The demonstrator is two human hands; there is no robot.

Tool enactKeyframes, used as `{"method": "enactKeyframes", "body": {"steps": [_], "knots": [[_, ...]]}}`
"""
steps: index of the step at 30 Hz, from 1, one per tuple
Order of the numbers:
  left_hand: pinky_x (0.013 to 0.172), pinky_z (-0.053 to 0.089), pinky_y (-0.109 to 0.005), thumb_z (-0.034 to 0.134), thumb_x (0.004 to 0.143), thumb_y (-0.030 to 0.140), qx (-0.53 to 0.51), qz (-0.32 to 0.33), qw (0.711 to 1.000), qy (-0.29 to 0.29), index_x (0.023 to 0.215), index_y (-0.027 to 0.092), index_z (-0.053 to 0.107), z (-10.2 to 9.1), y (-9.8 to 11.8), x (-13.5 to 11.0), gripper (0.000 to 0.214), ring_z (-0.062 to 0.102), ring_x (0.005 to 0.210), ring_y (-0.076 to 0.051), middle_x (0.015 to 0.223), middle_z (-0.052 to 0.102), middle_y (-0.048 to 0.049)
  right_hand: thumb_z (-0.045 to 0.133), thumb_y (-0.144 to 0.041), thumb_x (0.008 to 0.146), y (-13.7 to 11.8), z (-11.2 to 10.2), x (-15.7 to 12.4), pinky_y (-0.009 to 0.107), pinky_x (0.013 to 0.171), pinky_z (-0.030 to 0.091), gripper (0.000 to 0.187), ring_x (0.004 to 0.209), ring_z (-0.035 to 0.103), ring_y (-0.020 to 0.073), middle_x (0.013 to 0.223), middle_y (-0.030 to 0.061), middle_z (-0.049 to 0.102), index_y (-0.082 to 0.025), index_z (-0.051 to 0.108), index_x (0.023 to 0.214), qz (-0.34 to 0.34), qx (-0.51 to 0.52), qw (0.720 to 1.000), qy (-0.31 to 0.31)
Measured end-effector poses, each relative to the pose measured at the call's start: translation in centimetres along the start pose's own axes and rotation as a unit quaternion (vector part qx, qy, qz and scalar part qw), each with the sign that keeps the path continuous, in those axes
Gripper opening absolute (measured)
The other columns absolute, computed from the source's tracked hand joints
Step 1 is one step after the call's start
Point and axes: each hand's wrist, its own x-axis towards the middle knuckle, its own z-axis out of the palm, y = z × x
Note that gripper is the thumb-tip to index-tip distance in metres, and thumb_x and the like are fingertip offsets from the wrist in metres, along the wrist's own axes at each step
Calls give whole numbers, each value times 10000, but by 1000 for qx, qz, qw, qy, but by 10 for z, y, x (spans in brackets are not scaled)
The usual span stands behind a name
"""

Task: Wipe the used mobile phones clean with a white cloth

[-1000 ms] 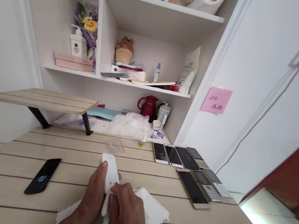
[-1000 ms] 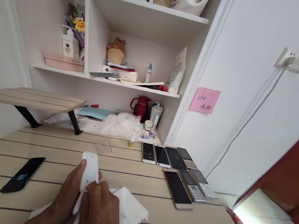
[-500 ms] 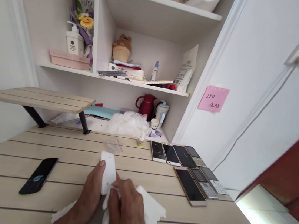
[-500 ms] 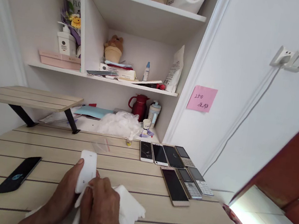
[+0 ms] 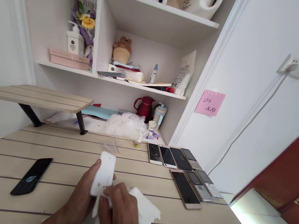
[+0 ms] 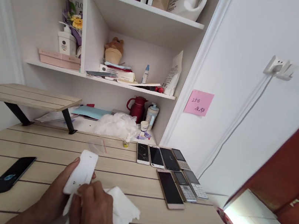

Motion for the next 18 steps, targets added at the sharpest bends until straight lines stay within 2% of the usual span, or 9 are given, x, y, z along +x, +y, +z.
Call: {"method": "enactKeyframes", "body": {"steps": [4,8,10,12,16,18], "knots": [[468,422,-252,703,825,421,-40,-16,999,-22,770,192,645,0,3,5,242,565,498,-158,544,608,27,423,-217,995,8,-3,2,339,693,502,141,755,661,217,891,41,645,-246,550,1050,54,12,998,20],[593,486,-278,639,873,496,-53,-134,984,-105,722,139,669,-7,7,5,388,603,573,-169,604,657,-43,492,-245,963,3,-3,-3,331,624,478,115,695,645,212,876,28,639,-277,579,1031,5,-16,1000,-12],[631,495,-282,623,884,510,-60,-159,977,-131,735,133,681,-9,6,3,409,611,598,-171,636,677,-60,493,-261,963,5,-3,-2,327,601,469,108,663,636,209,843,24,629,-278,592,1003,-2,-24,1000,-11],[593,482,-263,640,877,498,-49,-150,978,-134,774,139,695,-11,4,1,377,615,594,-167,640,683,-51,459,-244,981,12,-4,1,329,633,489,133,686,649,208,835,26,627,-264,586,1016,-2,-23,1000,11],[419,369,-225,621,862,568,12,-118,985,-127,782,135,710,-16,2,3,449,587,485,-163,577,662,-46,447,-227,995,17,-3,3,329,672,526,139,770,683,211,893,42,652,-252,552,1081,29,-14,997,73],[482,446,-240,627,871,540,-24,-131,983,-123,791,135,717,-18,4,4,422,628,549,-174,631,696,-62,481,-250,980,11,1,-1,346,643,526,126,744,677,225,898,43,664,-278,563,1071,27,-30,997,61]]}}
